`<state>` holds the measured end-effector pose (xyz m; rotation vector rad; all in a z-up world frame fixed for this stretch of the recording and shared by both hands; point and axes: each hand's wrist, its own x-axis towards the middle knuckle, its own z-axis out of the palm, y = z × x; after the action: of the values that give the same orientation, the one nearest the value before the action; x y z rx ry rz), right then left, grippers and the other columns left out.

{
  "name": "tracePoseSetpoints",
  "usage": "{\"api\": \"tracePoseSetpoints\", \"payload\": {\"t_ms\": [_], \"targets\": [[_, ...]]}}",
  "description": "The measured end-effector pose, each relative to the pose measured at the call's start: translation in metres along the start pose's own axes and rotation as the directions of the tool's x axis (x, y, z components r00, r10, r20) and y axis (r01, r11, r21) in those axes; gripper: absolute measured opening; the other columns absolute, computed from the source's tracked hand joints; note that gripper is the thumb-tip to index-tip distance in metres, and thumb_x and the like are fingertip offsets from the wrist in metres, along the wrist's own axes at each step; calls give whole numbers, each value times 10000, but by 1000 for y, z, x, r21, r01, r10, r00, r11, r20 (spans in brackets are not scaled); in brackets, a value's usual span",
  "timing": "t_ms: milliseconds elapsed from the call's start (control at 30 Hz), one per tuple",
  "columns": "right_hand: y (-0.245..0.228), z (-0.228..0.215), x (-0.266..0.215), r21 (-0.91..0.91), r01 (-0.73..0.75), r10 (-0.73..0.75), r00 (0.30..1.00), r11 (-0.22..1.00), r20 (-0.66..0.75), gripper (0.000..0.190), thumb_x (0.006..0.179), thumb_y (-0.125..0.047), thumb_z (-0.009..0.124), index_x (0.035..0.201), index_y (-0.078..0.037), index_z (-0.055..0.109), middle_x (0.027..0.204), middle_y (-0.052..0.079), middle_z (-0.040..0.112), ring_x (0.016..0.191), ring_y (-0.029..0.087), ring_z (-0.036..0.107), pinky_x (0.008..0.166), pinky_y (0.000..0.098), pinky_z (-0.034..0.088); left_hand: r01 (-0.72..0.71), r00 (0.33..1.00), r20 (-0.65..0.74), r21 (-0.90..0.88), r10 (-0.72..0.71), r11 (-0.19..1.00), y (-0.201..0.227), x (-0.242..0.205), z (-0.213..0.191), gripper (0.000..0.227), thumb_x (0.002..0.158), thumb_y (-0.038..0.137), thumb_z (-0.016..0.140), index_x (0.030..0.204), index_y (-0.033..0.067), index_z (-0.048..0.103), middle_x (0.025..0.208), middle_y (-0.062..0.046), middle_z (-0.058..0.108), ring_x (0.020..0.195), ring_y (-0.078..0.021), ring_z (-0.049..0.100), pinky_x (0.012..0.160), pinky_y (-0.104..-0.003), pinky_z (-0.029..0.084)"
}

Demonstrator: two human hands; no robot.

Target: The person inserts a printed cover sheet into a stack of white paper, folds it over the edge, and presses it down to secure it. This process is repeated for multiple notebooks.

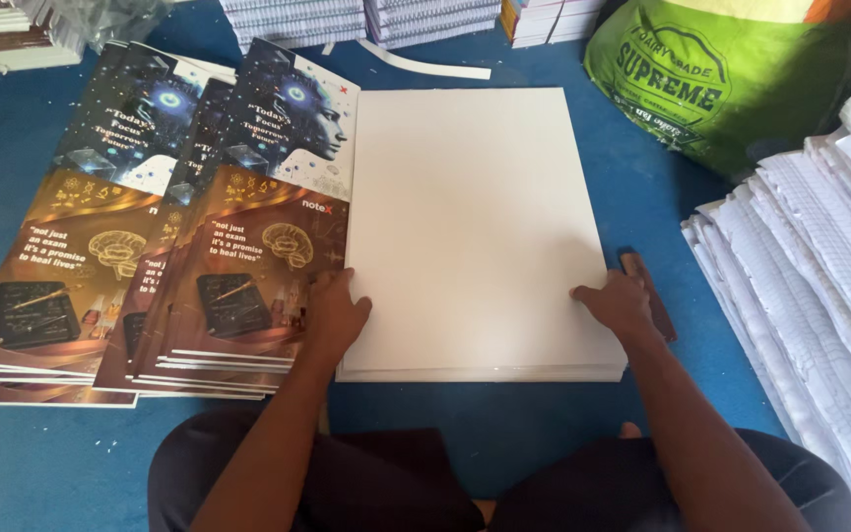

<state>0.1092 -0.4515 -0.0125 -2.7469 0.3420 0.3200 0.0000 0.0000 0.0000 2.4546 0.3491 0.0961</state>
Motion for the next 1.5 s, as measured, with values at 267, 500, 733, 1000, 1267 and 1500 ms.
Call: {"api": "tracePoseSetpoints", "payload": {"t_ms": [267,500,733,1000,1267,1500], "targets": [[-12,-9,-8,34,-60,60,998,998,7,932,766,-501,817,1459,47,521,1523,347,400,1409,479,422,1134,533,409,20,1000,11,6,-20,1000,7,-1,-4,623,810,213,751,1381,35,578,1333,-208,530,1269,-391,493,1050,-484,445],[-9,-10,-9,5,-6,6,1000,1000,-3,933,760,-506,816,1454,50,535,1507,311,471,1443,445,423,1150,522,412,35,999,22,10,-36,999,12,-3,-8,627,816,214,752,1389,40,568,1339,-203,524,1272,-389,489,1051,-490,444],[-2,-3,7,29,-49,48,998,998,32,982,754,-506,829,1475,75,499,1531,333,436,1432,455,426,1159,506,403,41,999,32,32,-42,999,12,-1,-9,685,818,228,751,1432,27,523,1342,-210,521,1268,-390,489,1051,-493,441],[7,-3,15,2,53,-53,998,999,-18,872,786,-520,781,1391,71,573,1656,245,263,1576,370,147,1196,499,281,16,1000,22,4,-16,1000,10,0,-5,698,827,220,729,1437,-34,508,1367,-214,518,1275,-379,498,1055,-470,455],[10,-2,19,-22,117,-118,992,993,-50,933,821,-572,740,1421,112,531,1647,279,288,1578,368,166,1245,465,240,69,996,57,14,-69,998,17,-2,-12,699,833,248,761,1436,-7,515,1376,-212,511,1289,-381,491,1048,-483,450],[16,4,24,0,125,-124,990,992,-60,944,868,-592,709,1422,144,502,1630,303,286,1571,391,159,1229,476,226,95,994,47,81,-99,992,29,-5,-19,866,720,361,900,1427,40,517,1391,-200,508,1308,-405,470,1060,-511,442]]}}
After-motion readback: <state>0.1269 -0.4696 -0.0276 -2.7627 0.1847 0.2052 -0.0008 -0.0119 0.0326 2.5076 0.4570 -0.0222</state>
